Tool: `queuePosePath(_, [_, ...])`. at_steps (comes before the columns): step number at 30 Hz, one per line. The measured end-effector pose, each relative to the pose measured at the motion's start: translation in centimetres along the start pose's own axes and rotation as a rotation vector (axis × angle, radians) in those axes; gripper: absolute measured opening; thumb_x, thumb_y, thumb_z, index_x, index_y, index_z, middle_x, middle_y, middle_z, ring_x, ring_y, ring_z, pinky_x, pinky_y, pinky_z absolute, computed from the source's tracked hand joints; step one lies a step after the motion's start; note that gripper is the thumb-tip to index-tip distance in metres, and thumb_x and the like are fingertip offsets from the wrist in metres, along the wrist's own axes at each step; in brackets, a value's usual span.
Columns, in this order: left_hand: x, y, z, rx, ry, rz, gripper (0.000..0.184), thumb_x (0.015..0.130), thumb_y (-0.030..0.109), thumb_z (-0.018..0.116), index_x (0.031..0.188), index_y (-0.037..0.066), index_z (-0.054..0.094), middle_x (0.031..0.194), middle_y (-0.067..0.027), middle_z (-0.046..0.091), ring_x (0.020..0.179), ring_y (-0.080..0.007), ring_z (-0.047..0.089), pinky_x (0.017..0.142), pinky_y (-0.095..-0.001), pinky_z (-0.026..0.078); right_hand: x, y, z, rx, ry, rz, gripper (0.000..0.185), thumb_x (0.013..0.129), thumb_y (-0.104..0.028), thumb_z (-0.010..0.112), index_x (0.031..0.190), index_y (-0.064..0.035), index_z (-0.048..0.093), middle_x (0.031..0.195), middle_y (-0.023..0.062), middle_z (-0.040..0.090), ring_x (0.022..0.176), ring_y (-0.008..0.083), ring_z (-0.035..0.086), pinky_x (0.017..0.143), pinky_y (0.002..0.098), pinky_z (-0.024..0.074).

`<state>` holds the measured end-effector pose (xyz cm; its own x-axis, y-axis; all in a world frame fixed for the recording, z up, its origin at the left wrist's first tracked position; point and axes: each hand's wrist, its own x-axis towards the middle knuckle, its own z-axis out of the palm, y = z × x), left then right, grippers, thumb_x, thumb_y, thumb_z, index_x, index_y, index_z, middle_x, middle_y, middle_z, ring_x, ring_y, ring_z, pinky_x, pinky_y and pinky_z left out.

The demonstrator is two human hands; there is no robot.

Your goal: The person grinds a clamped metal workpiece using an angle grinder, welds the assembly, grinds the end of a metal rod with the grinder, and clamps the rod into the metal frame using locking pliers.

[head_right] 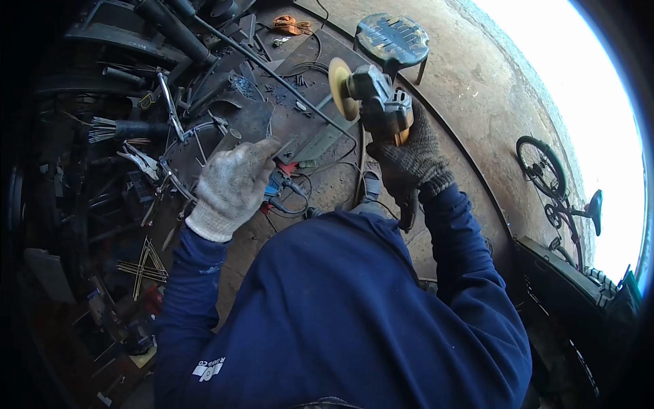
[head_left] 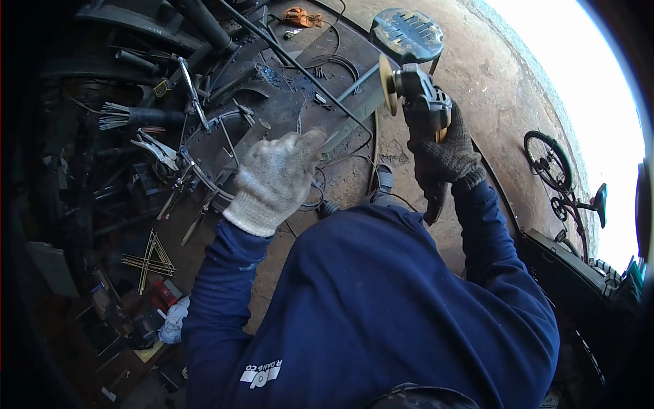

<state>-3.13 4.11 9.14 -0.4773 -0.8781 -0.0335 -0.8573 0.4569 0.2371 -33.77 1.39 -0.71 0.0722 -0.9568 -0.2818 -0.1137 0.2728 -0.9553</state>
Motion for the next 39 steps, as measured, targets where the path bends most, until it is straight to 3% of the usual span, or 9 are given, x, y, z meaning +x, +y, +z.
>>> queuePosePath(3, [0.8, 2.0, 3.3, -0.292, 0.016, -0.036, 0.028, 0.090, 0.005, 0.065, 0.117, 0.009, 0.068, 0.098, -0.0100, 0.072, 0.086, -0.0309, 0.072, 0.081, -0.0392, 0.058, 3.7, 3.3, -2.1, 0.168, 0.044, -0.193, 0.079, 0.068, -0.012, 0.091, 0.135, -0.0036, 0.048, 0.117, 0.0135, 0.067, 0.106, 0.0247, 0.069, 0.091, 0.0400, 0.0580])
queuePosePath(6, [3.4, 2.8, 6.8, -0.389, -0.238, -0.092, 0.019, 0.095, 0.008, 0.061, 0.111, 0.007, 0.071, 0.107, -0.0144, 0.071, 0.103, -0.0321, 0.069, 0.088, -0.0403, 0.056, 4.9, 0.4, -2.6, 0.410, -0.045, -0.110, 0.059, 0.077, -0.014, 0.086, 0.125, -0.0026, 0.055, 0.105, 0.0145, 0.070, 0.090, 0.0267, 0.072, 0.078, 0.0408, 0.0618])
queuePosePath(11, [5.8, 2.7, 13.0, -0.698, -0.369, -0.166, 0.029, 0.102, 0.021, 0.056, 0.117, -0.001, 0.067, 0.106, -0.0157, 0.069, 0.099, -0.0262, 0.069, 0.087, -0.0372, 0.055, 6.4, 0.5, -1.5, 0.706, -0.060, -0.132, 0.049, 0.085, -0.018, 0.080, 0.124, -0.0020, 0.055, 0.100, 0.0178, 0.070, 0.086, 0.0333, 0.073, 0.072, 0.0433, 0.0633])
queuePosePath(14, [5.9, 1.8, 17.2, -1.517, -0.515, -0.418, 0.035, 0.105, 0.026, 0.055, 0.125, -0.001, 0.063, 0.103, -0.0096, 0.068, 0.089, -0.0164, 0.066, 0.080, -0.0271, 0.055, 6.8, 1.3, -0.4, 0.865, -0.100, -0.088, 0.051, 0.086, -0.020, 0.077, 0.128, -0.0011, 0.054, 0.103, 0.0198, 0.069, 0.091, 0.0361, 0.073, 0.077, 0.0473, 0.0629])
queuePosePath(18, [5.5, 1.3, 18.7, -1.465, -0.568, -0.329, 0.034, 0.106, 0.026, 0.057, 0.127, 0.000, 0.060, 0.102, -0.0032, 0.066, 0.081, -0.0078, 0.061, 0.065, -0.0127, 0.049, 6.3, 2.8, 0.9, 0.969, -0.067, -0.017, 0.057, 0.086, -0.022, 0.075, 0.133, 0.0006, 0.051, 0.110, 0.0205, 0.068, 0.100, 0.0383, 0.071, 0.087, 0.0523, 0.0597])
queuePosePath(20, [4.7, 0.0, 19.4, -1.597, -0.682, -0.349, 0.064, 0.093, 0.059, 0.067, 0.130, 0.007, 0.066, 0.113, -0.0039, 0.070, 0.104, -0.0137, 0.062, 0.093, -0.0308, 0.051, 6.6, 4.0, 1.5, 1.005, -0.108, -0.028, 0.058, 0.087, -0.023, 0.074, 0.134, 0.0015, 0.051, 0.113, 0.0206, 0.068, 0.103, 0.0386, 0.070, 0.092, 0.0536, 0.0579])
queuePosePath(27, [3.8, -1.3, 21.3, -1.541, -0.751, -0.375, 0.068, 0.089, 0.063, 0.070, 0.122, 0.004, 0.068, 0.106, -0.0069, 0.070, 0.097, -0.0174, 0.065, 0.089, -0.0320, 0.051, 6.0, 6.4, 3.7, 1.083, -0.151, -0.023, 0.067, 0.091, -0.036, 0.070, 0.140, 0.0037, 0.047, 0.127, 0.0208, 0.063, 0.118, 0.0379, 0.063, 0.107, 0.0546, 0.0490])
queuePosePath(30, [2.3, -1.8, 20.4, -1.335, -0.734, -0.173, 0.065, 0.086, 0.052, 0.076, 0.128, 0.003, 0.061, 0.104, -0.0059, 0.069, 0.090, -0.0193, 0.066, 0.087, -0.0359, 0.054, 5.9, 7.4, 4.9, 1.094, -0.133, -0.029, 0.071, 0.092, -0.041, 0.069, 0.142, 0.0030, 0.046, 0.130, 0.0202, 0.062, 0.120, 0.0372, 0.062, 0.108, 0.0531, 0.0485])
queuePosePath(39, [-4.4, -0.8, 20.2, -0.771, -0.677, -0.403, 0.055, 0.080, 0.039, 0.075, 0.121, 0.002, 0.064, 0.110, -0.0240, 0.070, 0.103, -0.0415, 0.067, 0.091, -0.0445, 0.054, 3.6, 18.7, 9.7, 1.071, -0.162, 0.285, 0.066, 0.092, -0.047, 0.069, 0.138, -0.0027, 0.052, 0.125, 0.0165, 0.065, 0.113, 0.0313, 0.065, 0.102, 0.0469, 0.0516])
